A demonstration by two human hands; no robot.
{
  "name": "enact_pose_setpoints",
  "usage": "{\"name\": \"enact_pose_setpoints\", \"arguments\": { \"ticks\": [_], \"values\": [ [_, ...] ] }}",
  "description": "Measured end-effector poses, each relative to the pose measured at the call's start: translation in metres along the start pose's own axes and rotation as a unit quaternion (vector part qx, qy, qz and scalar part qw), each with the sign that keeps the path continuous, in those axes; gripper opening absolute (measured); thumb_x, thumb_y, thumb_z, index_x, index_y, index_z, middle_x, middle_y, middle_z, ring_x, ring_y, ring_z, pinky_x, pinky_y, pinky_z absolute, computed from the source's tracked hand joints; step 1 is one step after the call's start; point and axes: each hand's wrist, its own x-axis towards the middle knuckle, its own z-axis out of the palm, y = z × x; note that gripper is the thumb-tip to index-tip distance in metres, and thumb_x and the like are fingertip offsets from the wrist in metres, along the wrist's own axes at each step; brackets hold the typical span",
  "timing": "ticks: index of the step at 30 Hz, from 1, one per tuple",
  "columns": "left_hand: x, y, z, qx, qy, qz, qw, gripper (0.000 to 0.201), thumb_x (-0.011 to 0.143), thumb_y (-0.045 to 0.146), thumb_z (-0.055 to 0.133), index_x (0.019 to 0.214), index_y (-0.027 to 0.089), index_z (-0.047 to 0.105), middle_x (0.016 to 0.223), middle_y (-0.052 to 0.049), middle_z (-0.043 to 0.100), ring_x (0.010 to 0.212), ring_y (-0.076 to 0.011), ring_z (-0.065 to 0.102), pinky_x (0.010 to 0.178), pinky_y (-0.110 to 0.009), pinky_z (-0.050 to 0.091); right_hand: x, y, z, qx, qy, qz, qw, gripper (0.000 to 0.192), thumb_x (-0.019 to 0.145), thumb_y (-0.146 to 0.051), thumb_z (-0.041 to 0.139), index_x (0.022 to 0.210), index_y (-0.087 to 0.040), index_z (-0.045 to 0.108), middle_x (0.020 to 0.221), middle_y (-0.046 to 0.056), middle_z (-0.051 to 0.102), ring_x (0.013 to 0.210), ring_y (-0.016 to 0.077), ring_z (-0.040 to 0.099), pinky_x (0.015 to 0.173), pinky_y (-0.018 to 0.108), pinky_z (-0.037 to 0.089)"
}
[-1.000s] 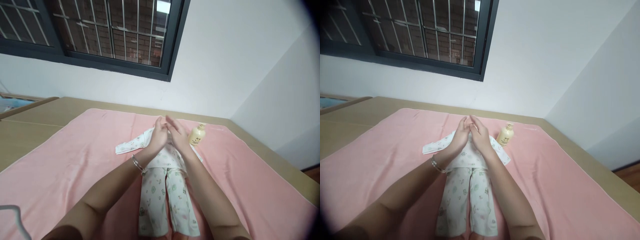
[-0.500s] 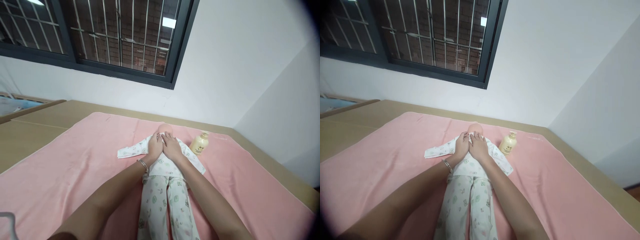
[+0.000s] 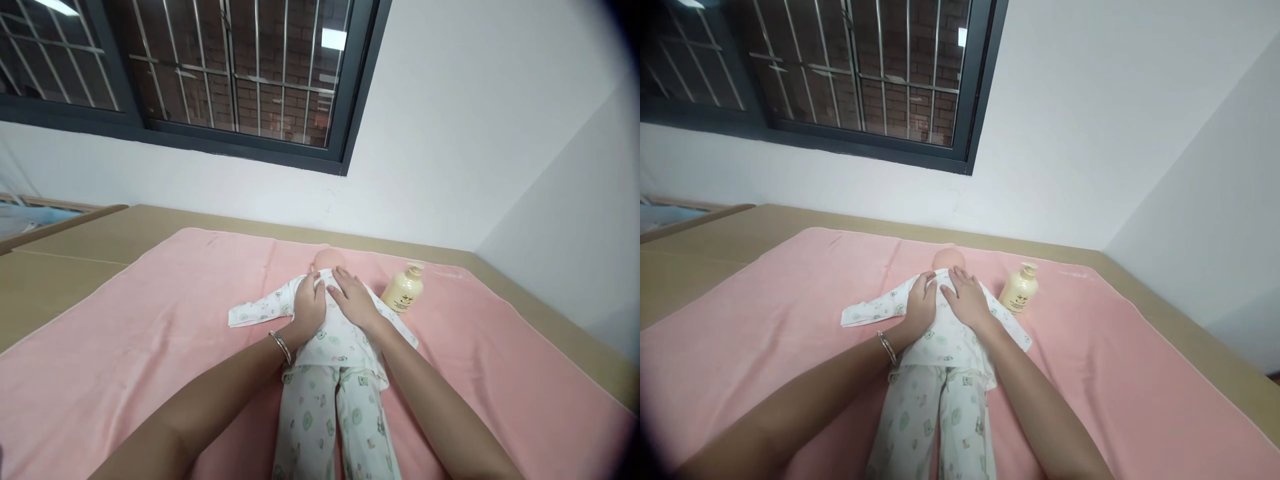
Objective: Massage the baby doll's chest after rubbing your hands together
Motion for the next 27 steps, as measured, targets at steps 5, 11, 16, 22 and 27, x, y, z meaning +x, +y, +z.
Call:
{"name": "enact_pose_setpoints", "arguments": {
  "ticks": [5, 11, 16, 22, 27],
  "values": [
    [0.0, 0.002, -0.001, -0.071, 0.01, -0.011, 0.997, 0.032, 0.097, 0.035, 0.033, 0.11, 0.02, 0.057, 0.116, -0.008, 0.063, 0.112, -0.0199, 0.056, 0.101, -0.035, 0.042, -0.027, -0.035, 0.007, -0.11, 0.03, 0.057, 0.992, 0.058, 0.098, -0.037, 0.033, 0.144, -0.002, 0.037, 0.147, 0.025, 0.033, 0.139, 0.0352, 0.028, 0.113, 0.051, 0.017],
    [0.001, -0.005, 0.0, -0.109, 0.023, -0.009, 0.994, 0.03, 0.097, 0.037, 0.035, 0.109, 0.02, 0.057, 0.114, -0.008, 0.063, 0.111, -0.0196, 0.057, 0.1, -0.036, 0.043, -0.013, -0.017, -0.002, -0.024, -0.034, -0.134, 0.99, 0.042, 0.097, -0.031, 0.037, 0.138, -0.033, 0.048, 0.15, -0.001, 0.036, 0.143, 0.0234, 0.021, 0.116, 0.05, 0.011],
    [0.0, -0.007, -0.001, -0.082, 0.015, 0.016, 0.996, 0.03, 0.097, 0.037, 0.035, 0.11, 0.021, 0.057, 0.116, -0.008, 0.062, 0.112, -0.0199, 0.056, 0.101, -0.037, 0.043, -0.009, -0.01, 0.001, -0.032, 0.02, 0.065, 0.997, 0.062, 0.097, -0.051, 0.033, 0.144, -0.01, 0.039, 0.148, 0.018, 0.036, 0.139, 0.0302, 0.029, 0.113, 0.049, 0.021],
    [-0.001, -0.007, -0.002, -0.08, 0.023, 0.017, 0.996, 0.028, 0.096, 0.033, 0.036, 0.108, 0.019, 0.058, 0.113, -0.008, 0.062, 0.11, -0.0201, 0.057, 0.101, -0.039, 0.043, -0.035, -0.05, 0.007, -0.098, 0.019, -0.023, 0.995, 0.055, 0.092, -0.025, 0.04, 0.144, -0.006, 0.038, 0.149, 0.018, 0.034, 0.141, 0.0316, 0.024, 0.115, 0.048, 0.016],
    [0.001, -0.012, -0.001, -0.06, 0.015, 0.031, 0.998, 0.03, 0.094, 0.026, 0.035, 0.114, 0.018, 0.056, 0.118, -0.01, 0.062, 0.114, -0.0205, 0.056, 0.104, -0.042, 0.043, -0.014, -0.016, 0.0, 0.026, -0.005, -0.165, 0.986, 0.045, 0.095, -0.024, 0.038, 0.139, -0.025, 0.048, 0.143, 0.0, 0.047, 0.139, 0.017, 0.031, 0.117, 0.04, 0.015]
  ]
}}
